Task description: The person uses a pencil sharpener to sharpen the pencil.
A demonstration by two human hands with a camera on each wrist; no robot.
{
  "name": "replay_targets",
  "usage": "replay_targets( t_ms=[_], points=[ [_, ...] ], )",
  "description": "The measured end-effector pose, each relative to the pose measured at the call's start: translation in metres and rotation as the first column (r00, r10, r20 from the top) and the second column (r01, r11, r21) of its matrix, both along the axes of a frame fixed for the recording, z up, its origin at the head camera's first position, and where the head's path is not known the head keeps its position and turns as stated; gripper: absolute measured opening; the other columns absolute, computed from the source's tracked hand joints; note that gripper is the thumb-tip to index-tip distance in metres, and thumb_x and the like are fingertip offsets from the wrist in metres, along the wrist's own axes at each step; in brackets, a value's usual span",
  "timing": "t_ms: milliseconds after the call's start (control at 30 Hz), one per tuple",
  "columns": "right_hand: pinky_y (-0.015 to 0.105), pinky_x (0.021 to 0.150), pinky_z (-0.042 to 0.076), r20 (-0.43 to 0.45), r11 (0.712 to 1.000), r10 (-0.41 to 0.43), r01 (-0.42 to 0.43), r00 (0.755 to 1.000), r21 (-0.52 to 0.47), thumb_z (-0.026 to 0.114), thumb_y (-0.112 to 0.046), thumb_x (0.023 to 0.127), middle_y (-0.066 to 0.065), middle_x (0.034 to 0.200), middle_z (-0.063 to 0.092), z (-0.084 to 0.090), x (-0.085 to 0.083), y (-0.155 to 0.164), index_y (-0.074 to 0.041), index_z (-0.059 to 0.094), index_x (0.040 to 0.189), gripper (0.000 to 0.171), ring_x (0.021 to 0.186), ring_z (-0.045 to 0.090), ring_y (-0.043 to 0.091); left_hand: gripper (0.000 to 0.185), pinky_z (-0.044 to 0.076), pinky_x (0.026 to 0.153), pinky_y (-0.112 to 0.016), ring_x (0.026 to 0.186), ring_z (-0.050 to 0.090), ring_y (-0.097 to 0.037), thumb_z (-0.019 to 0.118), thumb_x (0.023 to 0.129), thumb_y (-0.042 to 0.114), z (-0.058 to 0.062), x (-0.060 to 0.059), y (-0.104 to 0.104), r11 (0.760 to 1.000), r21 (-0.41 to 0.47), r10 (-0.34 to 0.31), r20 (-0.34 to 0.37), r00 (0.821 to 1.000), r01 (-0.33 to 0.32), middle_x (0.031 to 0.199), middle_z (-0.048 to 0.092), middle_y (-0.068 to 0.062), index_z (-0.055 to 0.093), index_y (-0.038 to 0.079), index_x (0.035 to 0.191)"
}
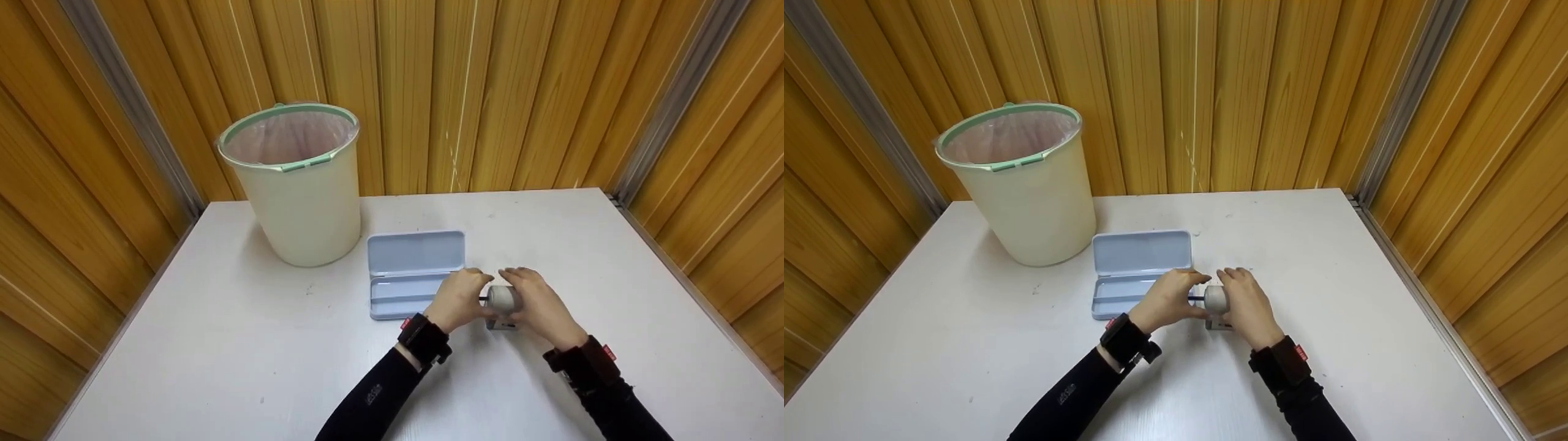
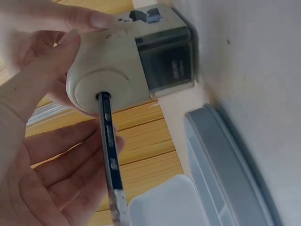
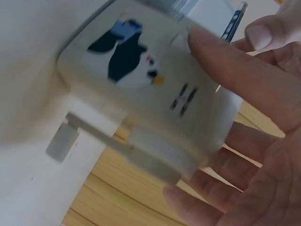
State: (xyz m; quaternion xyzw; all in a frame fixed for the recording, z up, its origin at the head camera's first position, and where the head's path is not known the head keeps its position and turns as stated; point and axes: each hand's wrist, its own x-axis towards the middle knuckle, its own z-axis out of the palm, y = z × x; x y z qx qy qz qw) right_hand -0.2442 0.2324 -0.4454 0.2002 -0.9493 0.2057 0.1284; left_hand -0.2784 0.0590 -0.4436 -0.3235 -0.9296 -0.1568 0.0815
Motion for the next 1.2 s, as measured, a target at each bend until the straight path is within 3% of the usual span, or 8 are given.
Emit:
replay_targets(
  t_ms=[133, 367, 533, 633, 733, 933, 1200],
  points=[
    [0.060, 0.099, 0.046, 0.044, 0.999, -0.025, 0.024, 0.999, 0.024, 0.090, 0.001, 0.055, 0.033, 0.132, 0.055, 0.003, 0.001, 0.016, 0.012, 0.050, 0.134, 0.088, 0.124, 0.049, 0.051, 0.059, 0.055, 0.090, -0.022, 0.109, 0.066, -0.013, 0.086, 0.072, 0.037, -0.001, 0.005, 0.014, 1.000, -0.022, -0.001, -0.057, 0.998, 0.000, 0.119, 0.070, -0.001, 0.068, 0.012, 0.123],
    [0.060, 0.095, 0.048, 0.175, 1.000, 0.004, -0.007, 0.985, 0.014, 0.093, -0.011, 0.055, 0.035, 0.124, 0.060, 0.002, -0.011, 0.036, 0.016, 0.049, 0.133, 0.094, 0.111, 0.059, 0.052, 0.056, 0.055, 0.085, -0.020, 0.105, 0.066, -0.010, 0.085, 0.074, 0.039, -0.005, 0.010, 0.036, 0.999, -0.040, 0.017, -0.143, 0.990, -0.023, 0.117, 0.071, 0.004, 0.068, 0.016, 0.122],
    [0.050, 0.079, 0.054, 0.255, 0.999, 0.029, -0.024, 0.967, -0.025, 0.088, -0.005, 0.059, 0.020, 0.099, 0.073, -0.005, -0.019, 0.042, 0.007, 0.068, 0.110, 0.056, 0.086, 0.067, 0.034, 0.044, 0.055, 0.075, -0.020, 0.093, 0.067, -0.009, 0.083, 0.076, 0.038, -0.009, 0.010, 0.046, 0.996, -0.069, 0.036, -0.182, 0.983, -0.049, 0.105, 0.072, 0.007, 0.069, 0.018, 0.112],
    [0.042, 0.070, 0.053, 0.292, 1.000, 0.019, -0.012, 0.956, -0.026, 0.082, -0.001, 0.062, 0.013, 0.084, 0.074, -0.010, -0.022, 0.044, 0.000, 0.073, 0.090, 0.029, 0.075, 0.064, 0.023, 0.035, 0.055, 0.069, -0.019, 0.084, 0.067, -0.008, 0.082, 0.077, 0.038, -0.012, 0.011, 0.050, 0.995, -0.081, 0.034, -0.187, 0.982, -0.050, 0.097, 0.073, 0.007, 0.070, 0.017, 0.103],
    [0.035, 0.063, 0.048, 0.288, 1.000, -0.012, 0.013, 0.958, -0.001, 0.078, 0.003, 0.063, 0.008, 0.072, 0.071, -0.014, -0.026, 0.047, -0.002, 0.070, 0.073, 0.013, 0.066, 0.056, 0.018, 0.034, 0.054, 0.067, -0.019, 0.081, 0.068, -0.008, 0.082, 0.077, 0.038, -0.014, 0.012, 0.052, 0.994, -0.097, 0.031, -0.184, 0.982, -0.050, 0.095, 0.073, 0.006, 0.069, 0.017, 0.101],
    [0.029, 0.055, 0.040, 0.279, 0.998, -0.049, 0.055, 0.959, -0.014, 0.072, 0.005, 0.066, -0.001, 0.058, 0.057, -0.019, -0.031, 0.049, -0.002, 0.065, 0.062, 0.011, 0.057, 0.045, 0.014, 0.037, 0.055, 0.069, -0.020, 0.080, 0.069, -0.009, 0.083, 0.076, 0.039, -0.017, 0.013, 0.054, 0.991, -0.118, 0.040, -0.227, 0.973, -0.068, 0.095, 0.073, 0.007, 0.069, 0.016, 0.101],
    [0.026, 0.051, 0.043, 0.409, 0.999, -0.012, 0.028, 0.913, -0.033, 0.077, 0.002, 0.066, 0.002, 0.059, 0.065, -0.014, -0.031, 0.052, -0.001, 0.070, 0.065, 0.007, 0.054, 0.048, 0.011, 0.034, 0.055, 0.066, -0.022, 0.076, 0.070, -0.010, 0.086, 0.073, 0.032, -0.017, 0.013, 0.054, 0.992, -0.095, 0.052, -0.260, 0.964, -0.079, 0.089, 0.073, 0.007, 0.070, 0.015, 0.097]
  ],
)
